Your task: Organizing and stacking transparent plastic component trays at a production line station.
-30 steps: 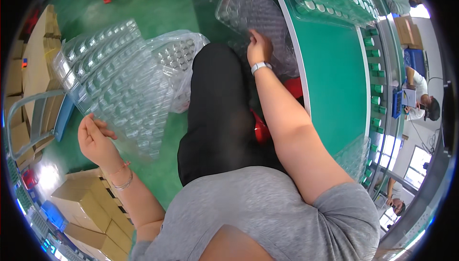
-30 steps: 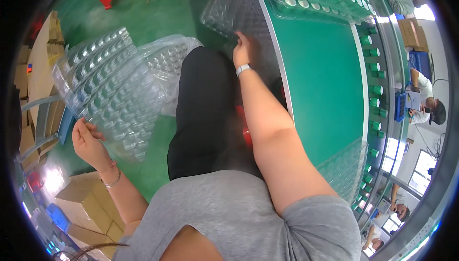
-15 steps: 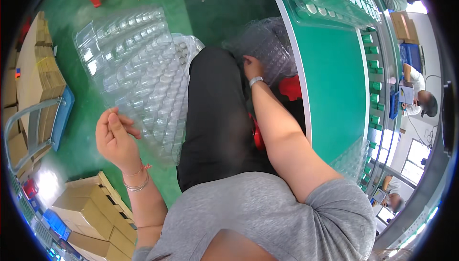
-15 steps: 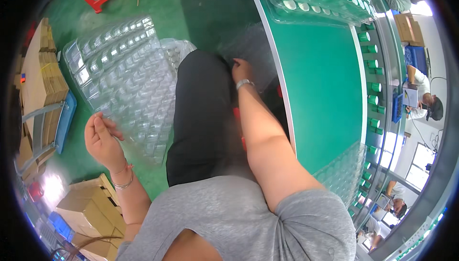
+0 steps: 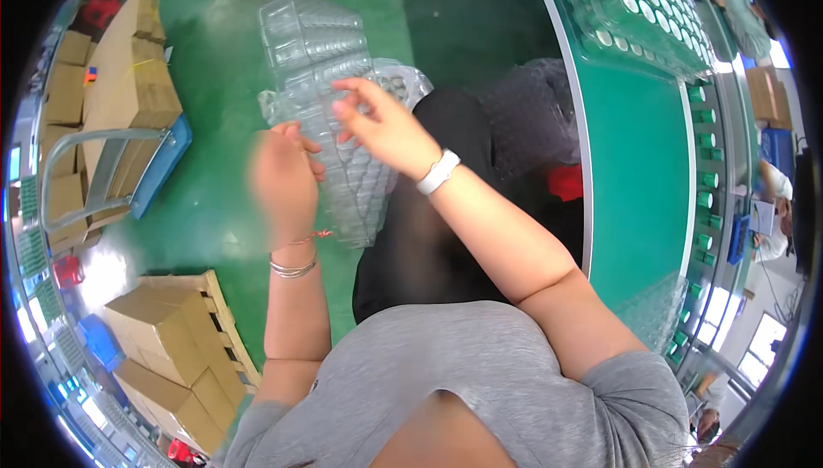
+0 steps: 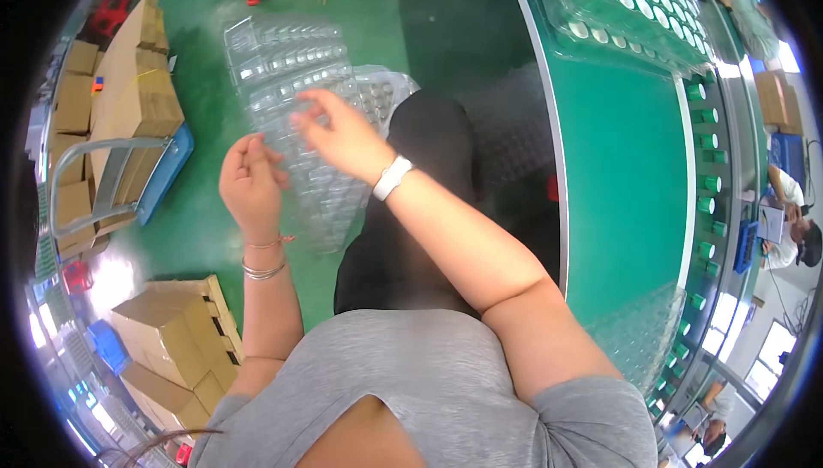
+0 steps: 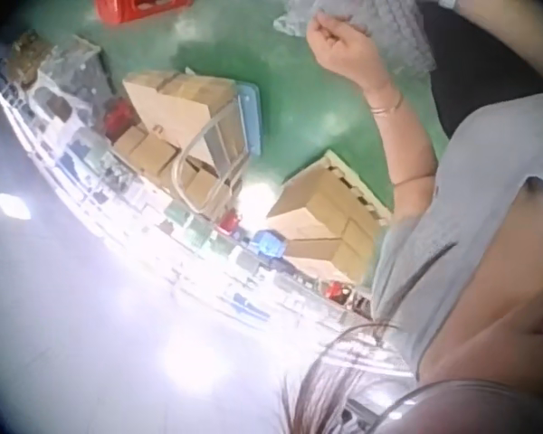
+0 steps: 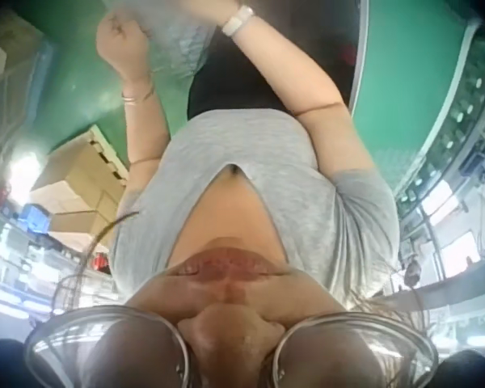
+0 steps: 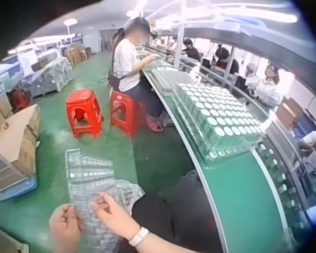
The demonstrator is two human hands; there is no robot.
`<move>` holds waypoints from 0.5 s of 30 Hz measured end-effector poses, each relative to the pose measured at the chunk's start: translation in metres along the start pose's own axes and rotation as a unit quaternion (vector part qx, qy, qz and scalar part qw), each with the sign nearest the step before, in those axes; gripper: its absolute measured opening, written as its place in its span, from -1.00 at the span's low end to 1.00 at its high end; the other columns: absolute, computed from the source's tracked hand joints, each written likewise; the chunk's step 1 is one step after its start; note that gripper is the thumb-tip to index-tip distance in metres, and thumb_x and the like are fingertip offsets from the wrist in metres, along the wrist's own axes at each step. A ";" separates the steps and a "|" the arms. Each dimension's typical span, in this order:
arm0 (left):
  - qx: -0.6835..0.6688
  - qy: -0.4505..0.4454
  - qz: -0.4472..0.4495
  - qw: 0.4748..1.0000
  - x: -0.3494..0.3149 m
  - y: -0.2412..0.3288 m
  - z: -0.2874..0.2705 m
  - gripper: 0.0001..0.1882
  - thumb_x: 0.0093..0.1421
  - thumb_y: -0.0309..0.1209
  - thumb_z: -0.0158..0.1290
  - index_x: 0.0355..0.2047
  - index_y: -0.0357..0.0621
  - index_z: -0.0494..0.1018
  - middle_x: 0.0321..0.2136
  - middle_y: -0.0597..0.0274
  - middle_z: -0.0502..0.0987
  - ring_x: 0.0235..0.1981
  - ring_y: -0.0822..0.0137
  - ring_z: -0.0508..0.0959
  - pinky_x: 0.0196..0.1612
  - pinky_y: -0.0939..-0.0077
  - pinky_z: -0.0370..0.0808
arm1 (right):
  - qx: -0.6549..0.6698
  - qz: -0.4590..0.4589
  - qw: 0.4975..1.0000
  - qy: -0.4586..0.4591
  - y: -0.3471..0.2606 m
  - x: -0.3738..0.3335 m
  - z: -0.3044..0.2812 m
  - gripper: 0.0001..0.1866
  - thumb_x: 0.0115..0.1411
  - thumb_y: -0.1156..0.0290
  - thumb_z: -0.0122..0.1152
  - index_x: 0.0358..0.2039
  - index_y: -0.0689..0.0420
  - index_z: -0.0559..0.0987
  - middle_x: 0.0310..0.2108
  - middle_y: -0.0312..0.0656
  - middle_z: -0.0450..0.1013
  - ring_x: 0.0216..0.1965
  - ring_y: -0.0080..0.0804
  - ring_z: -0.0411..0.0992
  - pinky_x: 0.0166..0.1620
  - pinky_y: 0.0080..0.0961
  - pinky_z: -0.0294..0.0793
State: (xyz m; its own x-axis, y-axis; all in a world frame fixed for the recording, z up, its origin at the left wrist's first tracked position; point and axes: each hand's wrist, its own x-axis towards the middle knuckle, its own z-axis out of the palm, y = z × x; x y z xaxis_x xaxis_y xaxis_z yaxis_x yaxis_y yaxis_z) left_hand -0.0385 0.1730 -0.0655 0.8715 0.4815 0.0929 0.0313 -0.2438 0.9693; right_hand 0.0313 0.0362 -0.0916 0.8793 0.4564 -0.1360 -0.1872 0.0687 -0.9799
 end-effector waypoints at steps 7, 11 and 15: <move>0.030 0.009 0.033 0.999 -0.014 -0.009 -0.027 -0.82 0.32 -0.44 -0.08 -0.21 -0.32 0.45 -0.56 0.29 0.50 -0.69 0.57 0.43 -0.65 0.71 0.35 | 0.109 -0.039 0.991 -0.062 0.009 -0.020 0.044 -0.51 0.28 0.32 0.09 0.18 0.10 0.25 -0.09 -0.20 0.31 -0.29 -0.60 0.36 -0.25 -0.60 0.40; 0.047 -0.006 0.104 0.993 -0.017 -0.012 -0.032 -0.81 0.29 -0.46 -0.02 -0.16 -0.32 0.46 -0.46 0.23 0.54 -0.55 0.51 0.53 -0.55 0.68 0.46 | -0.032 -0.094 0.994 -0.038 -0.005 -0.028 0.042 -0.48 0.14 0.50 0.20 0.12 0.08 0.31 -0.07 -0.15 0.31 -0.21 -0.46 0.37 -0.27 -0.56 0.42; 0.162 0.068 0.175 0.969 -0.012 -0.011 -0.033 -0.77 0.26 -0.45 0.04 -0.12 -0.32 0.46 -0.33 0.19 0.55 -0.42 0.47 0.57 -0.45 0.66 0.51 | -0.246 -0.323 0.911 0.066 -0.028 -0.012 0.011 -0.53 0.05 0.58 0.17 0.02 0.10 0.41 -0.10 -0.10 0.38 -0.16 -0.17 0.40 -0.14 -0.37 0.44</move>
State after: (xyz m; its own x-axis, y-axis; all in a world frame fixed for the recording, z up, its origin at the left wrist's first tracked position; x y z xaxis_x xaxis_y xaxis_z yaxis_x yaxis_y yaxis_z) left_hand -0.0649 0.1975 -0.0697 0.7847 0.4224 0.4538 -0.0839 -0.6529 0.7528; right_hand 0.0216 0.0384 -0.0615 0.7876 0.3489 0.5079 0.5787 -0.1361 -0.8041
